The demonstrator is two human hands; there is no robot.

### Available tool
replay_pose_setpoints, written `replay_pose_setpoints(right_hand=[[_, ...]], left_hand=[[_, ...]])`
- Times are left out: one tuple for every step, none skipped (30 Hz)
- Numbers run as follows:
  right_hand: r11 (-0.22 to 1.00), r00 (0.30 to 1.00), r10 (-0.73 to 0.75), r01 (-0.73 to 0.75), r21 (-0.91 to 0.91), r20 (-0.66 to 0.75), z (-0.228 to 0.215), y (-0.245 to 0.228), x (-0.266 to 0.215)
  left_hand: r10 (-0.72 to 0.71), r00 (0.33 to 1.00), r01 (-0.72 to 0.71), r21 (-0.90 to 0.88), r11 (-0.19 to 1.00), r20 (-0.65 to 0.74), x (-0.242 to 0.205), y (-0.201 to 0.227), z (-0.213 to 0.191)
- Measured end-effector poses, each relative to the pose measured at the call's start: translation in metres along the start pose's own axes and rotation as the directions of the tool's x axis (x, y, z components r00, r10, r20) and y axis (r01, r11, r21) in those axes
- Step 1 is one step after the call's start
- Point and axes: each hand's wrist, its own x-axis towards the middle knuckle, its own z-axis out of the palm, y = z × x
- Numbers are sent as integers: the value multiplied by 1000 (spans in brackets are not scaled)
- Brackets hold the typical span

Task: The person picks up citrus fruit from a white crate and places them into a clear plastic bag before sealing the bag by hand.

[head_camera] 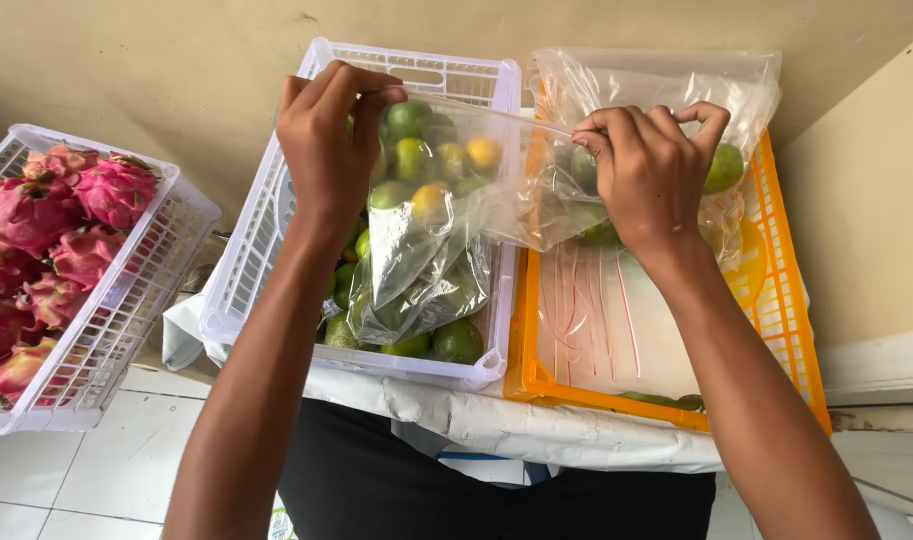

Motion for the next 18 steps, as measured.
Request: replay_pose_setpoints(right_hand=[[1000,1000,-4,4,0,-3,-2,0,3],[997,998,-47,45,64,39,-3,0,6],[989,993,-89,79,128,79,-5,-1,8],[989,993,-88,78,128,77,-2,5,2],[978,983,-103,72,194,154,1,11,-2],[964,966,-124,62,259,229,5,17,-7],[964,965,-123,62,258,230,7,24,-10],[980,961,-53,-2,197,270,9,30,-14],[989,953,18,-61,133,303,11,38,-15],[990,954,16,-58,131,301,11,40,-17],[967,959,90,-148,205,269,11,43,-18],[931,956,165,-231,281,241,11,46,-18],[933,957,162,-227,277,240,12,39,-15],[887,963,122,-215,409,242,13,32,-12],[820,968,80,-199,536,238,15,25,-8],[822,969,74,-194,536,237,20,17,-10],[611,898,168,-419,672,407,25,8,-14],[338,789,195,-612,716,582,30,-1,-18]], left_hand=[[0,1000,0,2,1000,-4,-1,-6,0],[-33,999,34,40,999,-35,-2,-12,0],[-63,996,67,76,995,-63,-3,-19,1],[-61,996,66,77,995,-63,0,-22,-7],[-107,977,120,60,991,-182,3,-26,-14],[-153,942,171,36,985,-297,7,-30,-21],[-153,942,172,36,985,-297,6,-37,-25],[-183,910,211,36,977,-371,4,-43,-30],[-209,870,249,33,968,-446,3,-51,-34],[-208,869,248,32,968,-449,3,-55,-34],[-228,851,258,-1,966,-474,2,-60,-34],[-248,831,267,-34,963,-497,2,-64,-34],[-249,829,267,-37,963,-501,7,-50,-34],[-230,854,230,-58,971,-466,12,-36,-34],[-208,877,194,-77,978,-432,17,-22,-35],[-209,875,195,-76,978,-437,18,-21,-36],[-245,913,172,-237,956,-325,19,-20,-38],[-257,944,161,-392,906,-206,20,-19,-39]])
